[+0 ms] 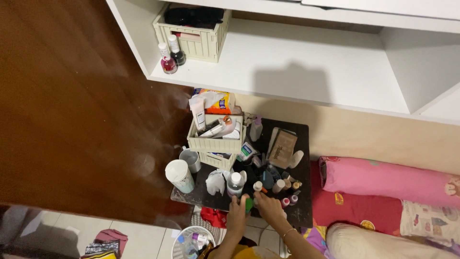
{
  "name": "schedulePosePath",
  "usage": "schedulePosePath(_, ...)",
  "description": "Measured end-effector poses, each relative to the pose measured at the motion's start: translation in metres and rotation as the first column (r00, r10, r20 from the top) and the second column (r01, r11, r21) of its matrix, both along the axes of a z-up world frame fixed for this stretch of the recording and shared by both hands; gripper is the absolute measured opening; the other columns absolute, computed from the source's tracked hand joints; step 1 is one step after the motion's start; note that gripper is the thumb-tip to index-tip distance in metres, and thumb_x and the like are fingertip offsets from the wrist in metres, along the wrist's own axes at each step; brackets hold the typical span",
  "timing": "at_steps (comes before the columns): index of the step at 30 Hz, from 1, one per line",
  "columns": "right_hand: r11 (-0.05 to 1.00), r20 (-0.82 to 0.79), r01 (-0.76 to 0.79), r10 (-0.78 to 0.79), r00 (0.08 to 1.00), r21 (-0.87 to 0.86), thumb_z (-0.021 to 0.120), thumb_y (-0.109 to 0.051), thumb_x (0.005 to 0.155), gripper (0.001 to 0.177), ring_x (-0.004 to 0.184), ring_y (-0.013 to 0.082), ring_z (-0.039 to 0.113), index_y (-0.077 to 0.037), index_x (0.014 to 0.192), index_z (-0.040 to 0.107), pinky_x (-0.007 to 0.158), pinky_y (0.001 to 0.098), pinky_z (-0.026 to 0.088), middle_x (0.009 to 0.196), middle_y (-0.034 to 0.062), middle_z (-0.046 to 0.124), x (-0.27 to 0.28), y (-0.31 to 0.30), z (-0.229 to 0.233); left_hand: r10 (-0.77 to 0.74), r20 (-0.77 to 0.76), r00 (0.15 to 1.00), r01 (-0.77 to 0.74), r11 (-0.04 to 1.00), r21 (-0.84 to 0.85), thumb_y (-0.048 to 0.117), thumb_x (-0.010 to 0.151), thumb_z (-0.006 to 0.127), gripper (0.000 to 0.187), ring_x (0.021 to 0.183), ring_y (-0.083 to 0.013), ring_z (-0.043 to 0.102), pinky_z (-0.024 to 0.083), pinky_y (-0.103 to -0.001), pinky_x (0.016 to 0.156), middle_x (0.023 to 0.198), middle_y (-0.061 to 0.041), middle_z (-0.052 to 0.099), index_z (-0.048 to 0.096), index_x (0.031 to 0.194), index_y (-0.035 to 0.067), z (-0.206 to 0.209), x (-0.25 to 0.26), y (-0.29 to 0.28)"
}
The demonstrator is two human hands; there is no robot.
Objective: Cleaning a shelf with a wet wipe and organizing cosmetic items and accessories.
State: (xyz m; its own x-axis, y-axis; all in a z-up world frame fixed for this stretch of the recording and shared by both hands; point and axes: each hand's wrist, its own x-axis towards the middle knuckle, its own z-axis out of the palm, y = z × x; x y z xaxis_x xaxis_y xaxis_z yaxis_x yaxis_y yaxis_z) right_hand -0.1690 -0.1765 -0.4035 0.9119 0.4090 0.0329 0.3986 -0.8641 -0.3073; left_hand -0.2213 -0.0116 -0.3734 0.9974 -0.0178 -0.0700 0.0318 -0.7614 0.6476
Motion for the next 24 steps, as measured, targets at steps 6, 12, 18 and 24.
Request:
schedulePosePath(6, 0.996, 0.010, -0.044, 0.045, 0.999, -0.077, 0.067, -0.013, 0.088, 0.038, 0.069, 0.0324, 0.073, -0.012, 0.122, 0.050, 0.053, 0.0435, 0.057, 0.108, 0.0118, 0.072, 0.005, 0.003, 0.003, 0.025, 0.001, 1.000, -0.025, 0.997, 0.073, 0.014, 0.084, 0.081, 0.070, 0.120, -0.0431, 0.054, 0.057, -0.048, 0.084, 0.140, -0.023, 0.043, 0.042, 0.141, 0.020, -0.027, 0.004, -0.001)
schedulePosePath(12, 0.999, 0.047, -0.033, 0.034, 0.998, -0.015, 0.069, -0.016, 0.089, 0.041, 0.067, 0.0307, 0.073, -0.011, 0.125, 0.052, 0.050, 0.0407, 0.058, 0.110, 0.0107, 0.072, 0.005, 0.000, -0.002, 0.030, 0.030, 0.999, -0.034, 0.986, 0.163, 0.021, 0.084, 0.083, 0.071, 0.118, -0.0405, 0.057, 0.059, -0.046, 0.080, 0.138, -0.019, 0.045, 0.041, 0.141, 0.018, -0.030, 0.017, -0.005)
schedulePosePath(18, 0.995, 0.102, -0.020, 0.010, 0.995, 0.101, 0.075, -0.023, 0.084, 0.044, 0.064, 0.0309, 0.072, -0.012, 0.122, 0.056, 0.048, 0.0401, 0.058, 0.116, 0.0114, 0.071, 0.002, 0.002, 0.030, 0.050, -0.040, 0.998, -0.038, 0.965, 0.261, 0.027, 0.082, 0.084, 0.084, 0.117, -0.0370, 0.057, 0.061, -0.039, 0.079, 0.142, -0.020, 0.044, 0.035, 0.148, 0.015, -0.012, 0.016, -0.013)
schedulePosePath(24, 0.954, 0.182, 0.108, -0.163, 0.970, 0.278, 0.076, -0.029, 0.089, 0.037, 0.061, 0.0263, 0.072, -0.013, 0.121, 0.065, 0.048, 0.0374, 0.056, 0.104, 0.0067, 0.075, 0.008, 0.016, 0.093, 0.143, 0.057, 0.988, -0.142, 0.990, -0.011, 0.029, 0.088, 0.078, 0.066, 0.117, -0.0374, 0.058, 0.057, -0.040, 0.085, 0.130, -0.015, 0.054, 0.045, 0.143, 0.013, 0.077, -0.005, -0.008)
